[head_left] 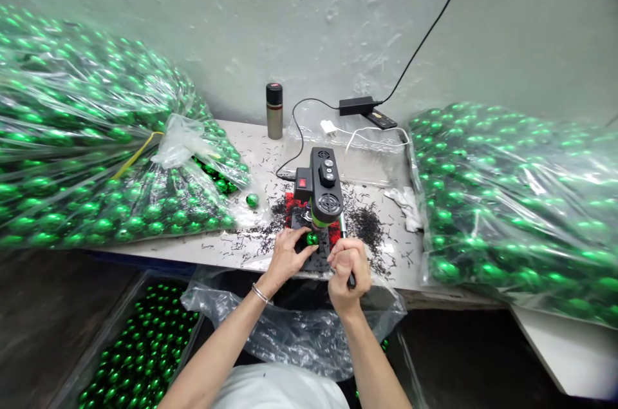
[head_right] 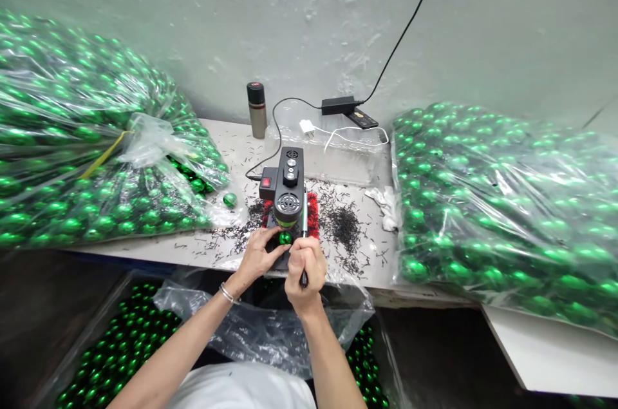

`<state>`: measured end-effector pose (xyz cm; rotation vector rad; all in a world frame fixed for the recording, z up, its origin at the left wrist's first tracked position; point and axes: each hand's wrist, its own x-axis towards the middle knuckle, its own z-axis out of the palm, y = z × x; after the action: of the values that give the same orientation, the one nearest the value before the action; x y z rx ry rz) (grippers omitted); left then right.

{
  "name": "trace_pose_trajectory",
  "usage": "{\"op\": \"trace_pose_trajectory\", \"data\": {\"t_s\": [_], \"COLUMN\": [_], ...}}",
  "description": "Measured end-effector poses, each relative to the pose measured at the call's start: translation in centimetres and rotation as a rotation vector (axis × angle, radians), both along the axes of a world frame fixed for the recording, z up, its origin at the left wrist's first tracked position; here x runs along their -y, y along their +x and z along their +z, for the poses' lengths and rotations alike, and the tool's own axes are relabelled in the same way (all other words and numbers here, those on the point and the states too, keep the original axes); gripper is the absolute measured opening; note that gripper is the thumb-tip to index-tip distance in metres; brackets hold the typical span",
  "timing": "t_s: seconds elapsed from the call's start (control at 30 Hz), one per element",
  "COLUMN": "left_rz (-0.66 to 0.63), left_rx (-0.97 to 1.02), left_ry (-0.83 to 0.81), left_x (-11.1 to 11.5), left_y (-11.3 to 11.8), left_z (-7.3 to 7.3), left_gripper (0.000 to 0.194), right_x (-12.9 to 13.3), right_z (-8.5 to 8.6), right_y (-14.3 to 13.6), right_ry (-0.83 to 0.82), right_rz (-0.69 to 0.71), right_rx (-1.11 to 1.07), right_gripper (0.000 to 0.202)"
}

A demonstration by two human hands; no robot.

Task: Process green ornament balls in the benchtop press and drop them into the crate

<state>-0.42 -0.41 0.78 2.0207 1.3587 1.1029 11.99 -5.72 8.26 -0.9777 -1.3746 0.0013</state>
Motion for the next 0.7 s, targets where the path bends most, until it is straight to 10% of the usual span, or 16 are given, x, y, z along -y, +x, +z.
{"op": "trace_pose_trajectory", "data": {"t_s": [0.37, 0.7], "left_rz": [0.001, 0.001], "left_rx": [-0.016, 0.019], "left_ry": [0.01, -0.012], "left_x": [0.1, 0.0], "left_y": [0.2, 0.2], "left_z": [-0.3, -0.5], "left_gripper": [0.03, 0.031], "right_x": [-1.1, -1.1], "right_z": [-5.1, -4.2], "right_y": [0.7, 1.2], "right_ry": [0.123, 0.132], "right_rz": [-0.023, -0.018], "right_rx": [0.1, 0.263], "right_gripper": [0.029, 0.027]}}
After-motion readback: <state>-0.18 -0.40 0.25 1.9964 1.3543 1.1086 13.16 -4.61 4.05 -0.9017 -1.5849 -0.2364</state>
